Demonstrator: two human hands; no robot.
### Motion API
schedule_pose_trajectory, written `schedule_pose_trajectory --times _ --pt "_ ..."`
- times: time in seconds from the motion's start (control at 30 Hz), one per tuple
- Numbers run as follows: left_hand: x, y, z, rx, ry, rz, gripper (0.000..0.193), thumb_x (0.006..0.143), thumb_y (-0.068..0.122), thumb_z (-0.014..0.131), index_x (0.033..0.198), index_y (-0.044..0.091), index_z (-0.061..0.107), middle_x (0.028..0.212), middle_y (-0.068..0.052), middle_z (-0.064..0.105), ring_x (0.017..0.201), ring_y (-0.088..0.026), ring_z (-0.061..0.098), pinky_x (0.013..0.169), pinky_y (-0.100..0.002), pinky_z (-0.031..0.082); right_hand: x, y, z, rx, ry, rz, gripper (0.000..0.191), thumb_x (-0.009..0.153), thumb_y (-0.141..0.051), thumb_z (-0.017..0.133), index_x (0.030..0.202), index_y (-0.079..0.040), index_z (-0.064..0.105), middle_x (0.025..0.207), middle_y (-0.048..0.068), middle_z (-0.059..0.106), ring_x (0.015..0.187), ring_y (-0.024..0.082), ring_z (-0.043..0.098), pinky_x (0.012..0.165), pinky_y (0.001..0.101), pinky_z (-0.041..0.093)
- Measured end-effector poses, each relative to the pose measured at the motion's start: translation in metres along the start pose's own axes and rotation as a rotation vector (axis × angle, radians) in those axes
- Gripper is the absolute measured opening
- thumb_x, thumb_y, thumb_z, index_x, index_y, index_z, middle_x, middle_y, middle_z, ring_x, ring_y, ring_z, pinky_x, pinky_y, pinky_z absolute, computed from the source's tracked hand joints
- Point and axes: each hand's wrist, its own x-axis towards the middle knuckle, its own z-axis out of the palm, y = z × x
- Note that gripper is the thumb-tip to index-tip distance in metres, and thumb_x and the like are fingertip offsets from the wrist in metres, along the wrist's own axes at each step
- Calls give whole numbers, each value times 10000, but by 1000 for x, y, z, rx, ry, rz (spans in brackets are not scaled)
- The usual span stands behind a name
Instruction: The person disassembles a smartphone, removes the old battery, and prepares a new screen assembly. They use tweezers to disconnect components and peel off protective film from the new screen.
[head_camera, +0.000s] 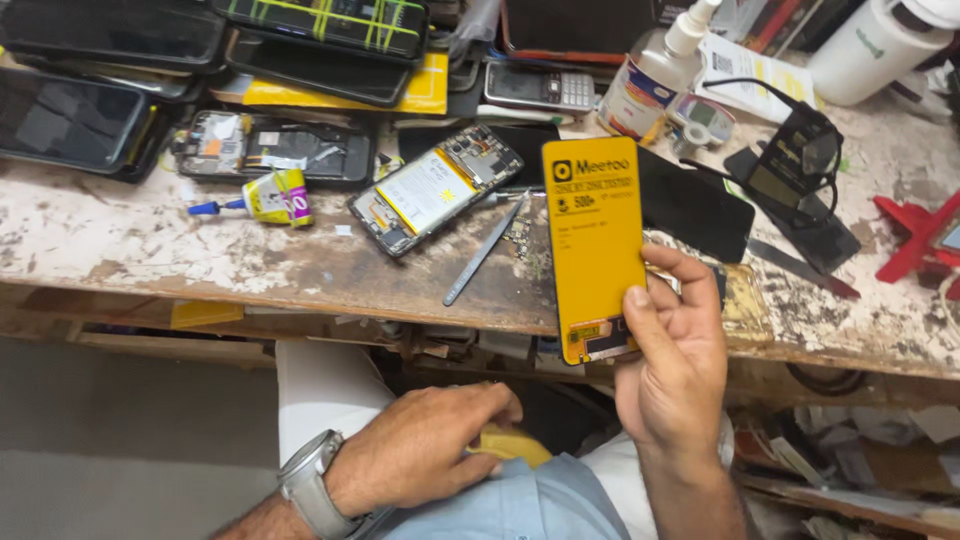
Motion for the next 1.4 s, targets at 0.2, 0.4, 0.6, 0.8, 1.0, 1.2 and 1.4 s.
schedule_pose_trajectory --times 0.2,0.4,0.6,0.8,1.0,1.2,1.4 --pt "11 0 -4 -699 226 139 797 970 378 743 1547 -10 354 1491 -177 529 1330 -251 573 1113 -385 460 -8 2 16 1 -118 62 404 1062 -7 557 1438 -19 411 1211 180 695 1035 186 692 876 320 578" --pt "39 20 7 -1315 468 175 616 1101 391 496 1520 -56 439 1500 -183 537 1389 -239 539 1200 -381 415 -28 4 38 -73 -243 105 419 1084 -1 559 1472 -2 398 1281 201 663 1033 171 667 851 299 557" --pt "50 23 2 -1507 541 123 585 1117 408 409 1480 -46 467 1350 -213 624 1278 -282 607 1112 -417 492 -30 0 32 90 -225 195 408 1092 -73 483 1477 -1 369 1227 186 657 1112 206 691 954 346 587" --pt "54 13 -9 -1554 603 152 627 1091 511 412 1454 1 445 1282 -190 611 1143 -306 662 937 -463 581 -37 12 24 -412 -135 -46 355 1010 40 624 1338 23 491 1174 157 676 976 179 707 872 320 633" --pt "56 14 -6 -1585 558 180 680 1086 564 411 1469 4 446 1250 -178 605 1065 -277 666 932 -463 590 -43 1 25 -863 -228 -312 180 907 21 758 1060 -1 664 1086 100 657 951 134 680 827 243 596" --pt "52 16 -6 -1575 558 178 705 1084 576 388 1484 0 457 1234 -162 608 1055 -245 649 929 -453 590 -34 -11 36 -1070 -339 -493 227 841 31 799 1026 -28 681 993 95 689 919 199 685 823 301 551" --pt "49 20 -8 -1539 574 143 739 1079 601 370 1477 -15 461 1203 -150 622 1028 -234 652 886 -413 590 -34 -12 41 -1187 -399 -545 225 833 -16 826 1016 -50 699 976 77 687 860 190 698 726 304 568"
